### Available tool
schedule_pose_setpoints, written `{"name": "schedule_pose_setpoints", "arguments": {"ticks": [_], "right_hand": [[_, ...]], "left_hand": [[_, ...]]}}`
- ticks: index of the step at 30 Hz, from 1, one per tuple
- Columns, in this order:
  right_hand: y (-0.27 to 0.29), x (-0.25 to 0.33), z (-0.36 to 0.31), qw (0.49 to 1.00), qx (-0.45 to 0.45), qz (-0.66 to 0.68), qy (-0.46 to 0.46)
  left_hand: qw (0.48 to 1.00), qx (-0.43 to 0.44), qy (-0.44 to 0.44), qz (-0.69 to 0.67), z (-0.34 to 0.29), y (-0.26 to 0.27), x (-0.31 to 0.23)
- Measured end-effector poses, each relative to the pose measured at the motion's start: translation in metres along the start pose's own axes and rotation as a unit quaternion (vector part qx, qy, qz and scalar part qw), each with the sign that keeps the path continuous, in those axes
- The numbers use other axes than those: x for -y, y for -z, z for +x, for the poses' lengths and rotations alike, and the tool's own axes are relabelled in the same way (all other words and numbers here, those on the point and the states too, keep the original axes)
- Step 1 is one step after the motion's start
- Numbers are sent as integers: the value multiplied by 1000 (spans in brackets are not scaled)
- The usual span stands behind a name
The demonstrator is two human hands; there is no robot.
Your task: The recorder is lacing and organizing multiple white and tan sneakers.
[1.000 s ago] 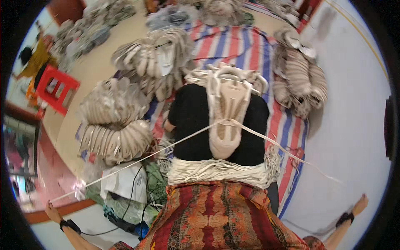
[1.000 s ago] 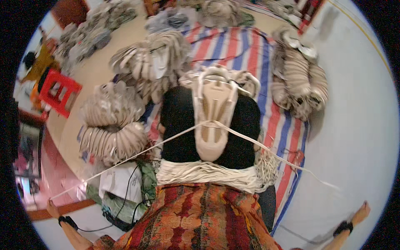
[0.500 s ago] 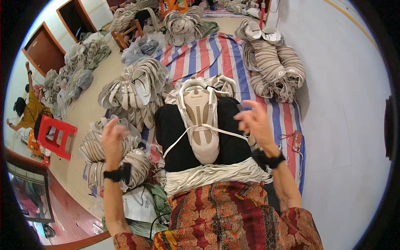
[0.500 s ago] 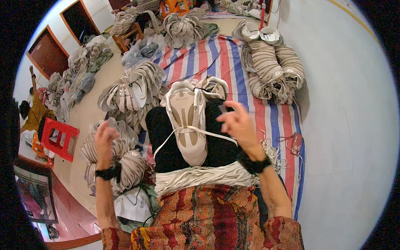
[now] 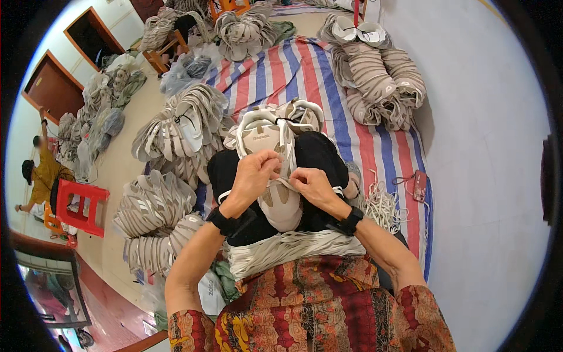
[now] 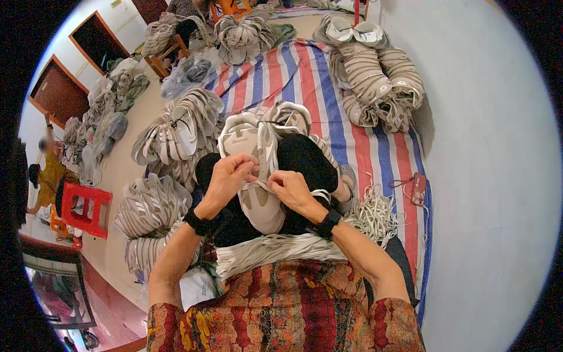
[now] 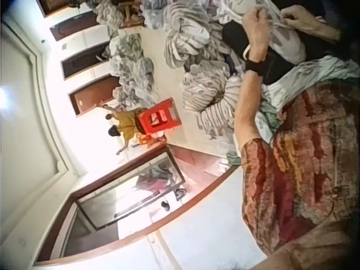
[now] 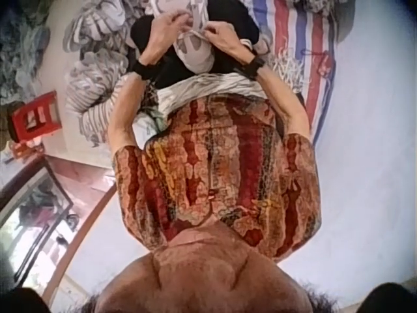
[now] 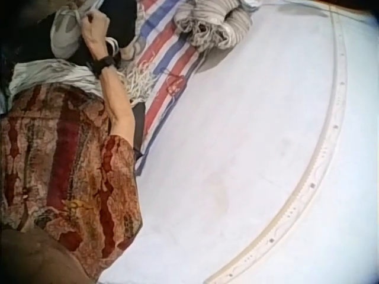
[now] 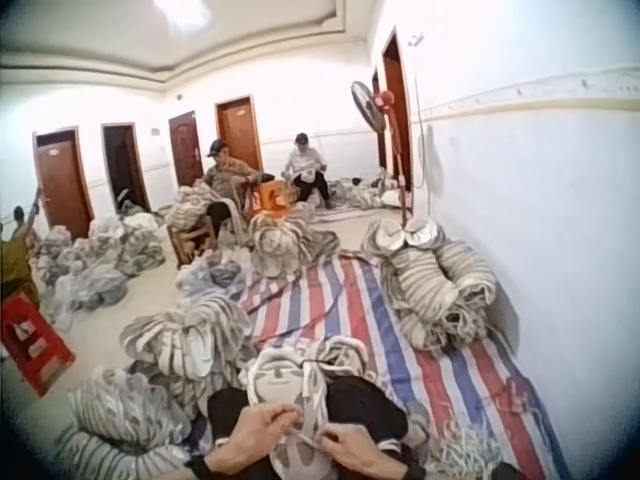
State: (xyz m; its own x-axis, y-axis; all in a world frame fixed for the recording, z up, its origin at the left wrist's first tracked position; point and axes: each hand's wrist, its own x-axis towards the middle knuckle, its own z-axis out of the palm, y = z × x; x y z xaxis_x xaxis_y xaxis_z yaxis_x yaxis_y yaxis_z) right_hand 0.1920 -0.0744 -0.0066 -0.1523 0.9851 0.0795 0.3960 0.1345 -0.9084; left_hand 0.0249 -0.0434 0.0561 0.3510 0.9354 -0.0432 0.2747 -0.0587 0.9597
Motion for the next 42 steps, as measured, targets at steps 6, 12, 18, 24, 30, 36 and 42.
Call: {"name": "schedule_pose_setpoints", "arguments": {"ticks": [6, 12, 18, 24, 30, 36, 42], "right_hand": [[0, 0, 2, 1000, 4, 10, 5], [-1, 0, 6, 1000, 12, -13, 3], [-6, 2, 6, 1000, 8, -14, -7], [-7, 9, 3, 1000, -6, -8, 13], [-3, 10, -4, 999, 22, 31, -35], [-8, 4, 1, 999, 25, -12, -15], [-11, -1, 3, 999, 19, -24, 35]], "left_hand": [[988, -1, -33, 153, 2, -3, -5], [970, 39, -53, 233, 13, -1, -7], [886, 121, -149, 423, 29, -7, -2], [957, 178, 13, 230, 30, 9, -2], [926, 145, -139, 319, 18, 6, 4], [905, 152, -164, 361, 19, 10, 2], [942, 177, -96, 269, 18, 15, 4]]}}
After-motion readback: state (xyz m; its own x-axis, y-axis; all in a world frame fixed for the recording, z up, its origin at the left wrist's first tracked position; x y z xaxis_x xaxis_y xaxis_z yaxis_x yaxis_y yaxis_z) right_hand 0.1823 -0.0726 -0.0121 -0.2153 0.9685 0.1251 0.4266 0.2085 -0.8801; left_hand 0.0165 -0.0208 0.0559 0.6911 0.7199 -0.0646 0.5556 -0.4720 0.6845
